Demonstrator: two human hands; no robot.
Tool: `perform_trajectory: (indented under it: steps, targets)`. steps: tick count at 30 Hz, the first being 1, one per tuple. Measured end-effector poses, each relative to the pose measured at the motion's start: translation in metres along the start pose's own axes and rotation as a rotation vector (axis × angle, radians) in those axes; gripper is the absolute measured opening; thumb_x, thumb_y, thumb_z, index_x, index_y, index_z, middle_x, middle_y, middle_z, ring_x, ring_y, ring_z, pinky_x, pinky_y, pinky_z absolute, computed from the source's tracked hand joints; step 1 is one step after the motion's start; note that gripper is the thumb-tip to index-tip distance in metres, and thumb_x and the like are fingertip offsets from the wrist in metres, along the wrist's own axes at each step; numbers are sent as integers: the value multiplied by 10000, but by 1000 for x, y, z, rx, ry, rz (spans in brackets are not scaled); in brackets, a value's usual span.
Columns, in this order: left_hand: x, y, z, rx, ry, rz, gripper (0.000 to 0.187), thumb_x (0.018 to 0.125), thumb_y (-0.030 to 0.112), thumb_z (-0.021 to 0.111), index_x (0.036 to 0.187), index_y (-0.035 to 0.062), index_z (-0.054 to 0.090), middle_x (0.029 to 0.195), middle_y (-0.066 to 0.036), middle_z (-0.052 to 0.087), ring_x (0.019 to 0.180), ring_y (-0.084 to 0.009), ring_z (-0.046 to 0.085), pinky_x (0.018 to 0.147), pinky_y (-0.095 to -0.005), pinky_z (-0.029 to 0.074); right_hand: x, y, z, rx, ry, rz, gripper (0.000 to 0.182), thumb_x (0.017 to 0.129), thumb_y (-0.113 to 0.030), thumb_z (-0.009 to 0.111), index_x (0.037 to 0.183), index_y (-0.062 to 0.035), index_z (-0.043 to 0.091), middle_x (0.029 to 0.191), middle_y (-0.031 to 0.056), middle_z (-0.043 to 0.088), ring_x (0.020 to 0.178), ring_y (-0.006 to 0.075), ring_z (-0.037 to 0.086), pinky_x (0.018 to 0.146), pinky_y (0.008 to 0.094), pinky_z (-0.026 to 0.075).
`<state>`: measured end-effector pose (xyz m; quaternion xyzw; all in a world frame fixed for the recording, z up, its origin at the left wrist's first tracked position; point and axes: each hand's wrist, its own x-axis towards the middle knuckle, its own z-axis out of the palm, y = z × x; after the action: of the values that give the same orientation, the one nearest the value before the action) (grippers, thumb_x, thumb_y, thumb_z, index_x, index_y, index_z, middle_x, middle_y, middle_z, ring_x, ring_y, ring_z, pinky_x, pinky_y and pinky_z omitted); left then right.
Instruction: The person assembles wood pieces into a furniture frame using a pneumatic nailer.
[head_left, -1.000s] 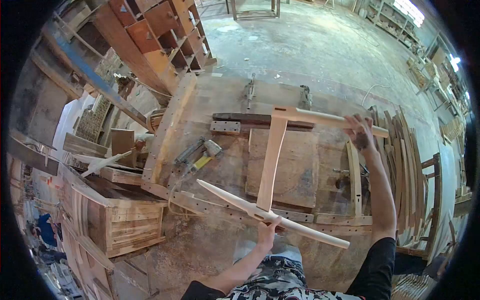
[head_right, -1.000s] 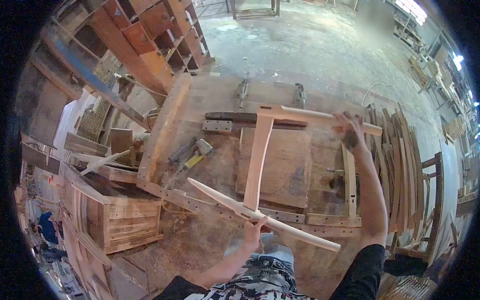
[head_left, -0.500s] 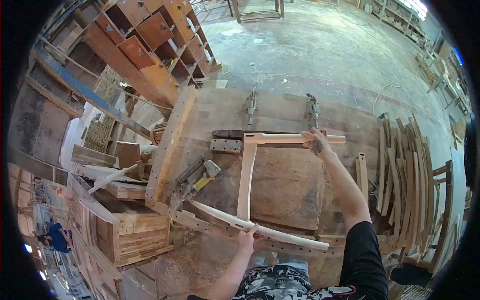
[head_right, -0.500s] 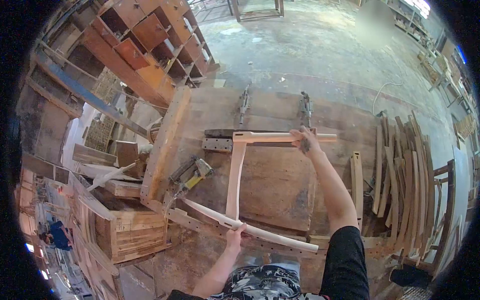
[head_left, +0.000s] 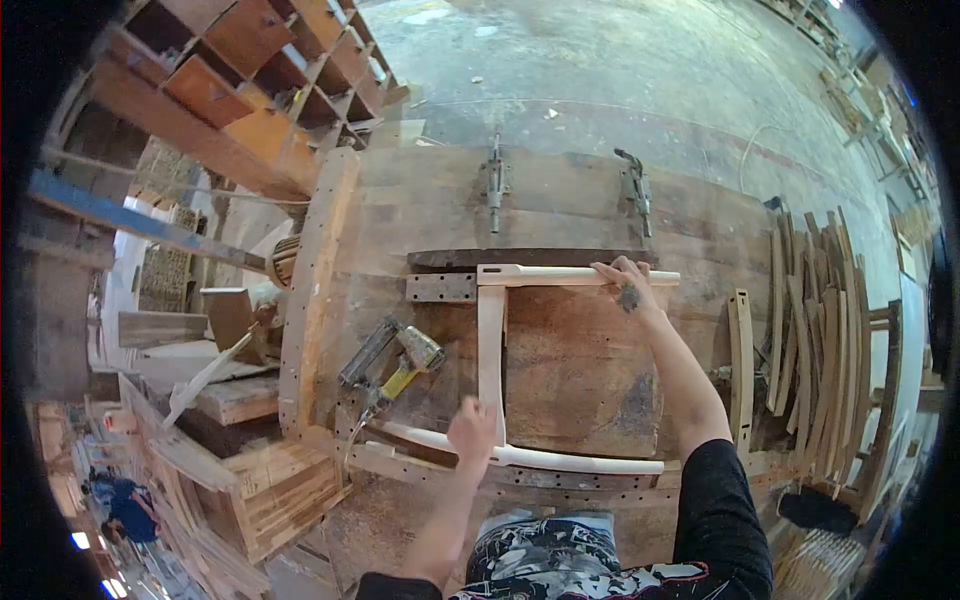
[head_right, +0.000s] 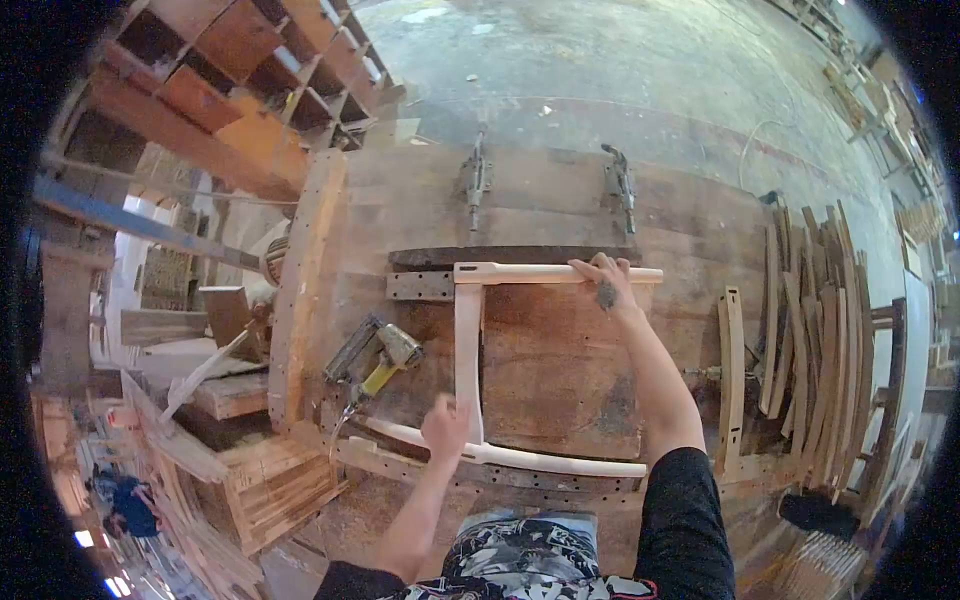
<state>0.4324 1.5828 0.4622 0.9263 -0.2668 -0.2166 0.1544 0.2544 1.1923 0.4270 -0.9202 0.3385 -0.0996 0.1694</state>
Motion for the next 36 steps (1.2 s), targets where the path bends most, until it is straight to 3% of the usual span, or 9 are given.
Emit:
perform_trajectory:
  steps: [5, 10, 12, 14, 17, 27, 28, 31, 36]
  targets:
    - [79, 26, 35, 111, 170, 343, 732, 864, 361, 741, 1409, -1, 414, 1141, -220, 556, 1012, -402, 618, 788, -510, 537, -17, -27, -16, -98, 226, 40, 506, 820, -132, 727, 1303, -270, 666, 1145, 84, 628, 1145, 271, 573, 1036, 445, 383]
    - [86, 17, 35, 87, 116, 376, 811, 851, 379, 769, 1440, -4, 364, 1154, -208, 497, 1027, -389, 585, 781, -459, 539, -132, -40, -18, 62, 527, 590, 535, 855, -208, 747, 1356, -86, 605, 1241, 133, 619, 1176, 328, 569, 1019, 431, 448]
    - [83, 21, 33, 85, 147, 382, 790, 865, 358, 766, 1455, 12, 370, 1121, -192, 482, 998, -391, 578, 805, -472, 528, -206, -34, 9, -25, 542, 939, 545, 904, -264, 739, 1361, -13, 579, 1204, 150, 618, 1137, 329, 580, 995, 419, 462]
    - [86, 15, 41, 97, 153, 399, 769, 882, 375, 745, 1454, 8, 385, 1129, -197, 486, 1005, -396, 577, 820, -477, 522, -255, -41, 20, 204, 363, 1230, 513, 961, -306, 697, 1355, 1, 578, 1147, 161, 615, 1090, 305, 584, 968, 415, 463]
    - [92, 6, 56, 145, 174, 428, 745, 903, 401, 713, 1453, 3, 405, 1129, -204, 493, 1009, -403, 575, 839, -482, 513, -269, -56, 30, 372, 381, 1199, 502, 979, -319, 678, 1355, -6, 570, 1107, 147, 600, 1025, 288, 574, 916, 406, 467]
    - [96, -12, 61, 185, 236, 500, 696, 920, 419, 674, 1447, 28, 443, 1105, -194, 509, 1007, -395, 557, 839, -502, 465, -252, -75, 48, 104, 461, 1225, 500, 940, -345, 702, 1319, -32, 615, 1187, 180, 555, 1126, 354, 531, 987, 460, 427]
    - [97, 1, 46, 116, 181, 446, 590, 947, 335, 650, 1420, 26, 479, 1139, -188, 511, 1054, -396, 535, 881, -494, 436, -250, -77, 51, 69, 460, 1232, 507, 944, -346, 692, 1342, -45, 604, 1210, 178, 551, 1153, 352, 524, 1001, 468, 417]
    - [141, 27, 13, 39, 323, 549, 592, 965, 392, 635, 1414, 41, 476, 1060, -166, 509, 980, -357, 547, 819, -479, 446, -239, -87, 62, -62, 509, 1247, 531, 953, -349, 671, 1399, -82, 562, 1264, 166, 538, 1221, 347, 500, 1037, 493, 381]
    - [259, 121, -44, -219, 476, 532, 394, 1045, 384, 536, 1210, 36, 617, 940, -121, 629, 905, -304, 607, 812, -423, 467, -224, -91, 47, -66, 502, 1170, 504, 988, -305, 620, 1425, -81, 508, 1312, 159, 519, 1269, 360, 467, 1060, 523, 357]
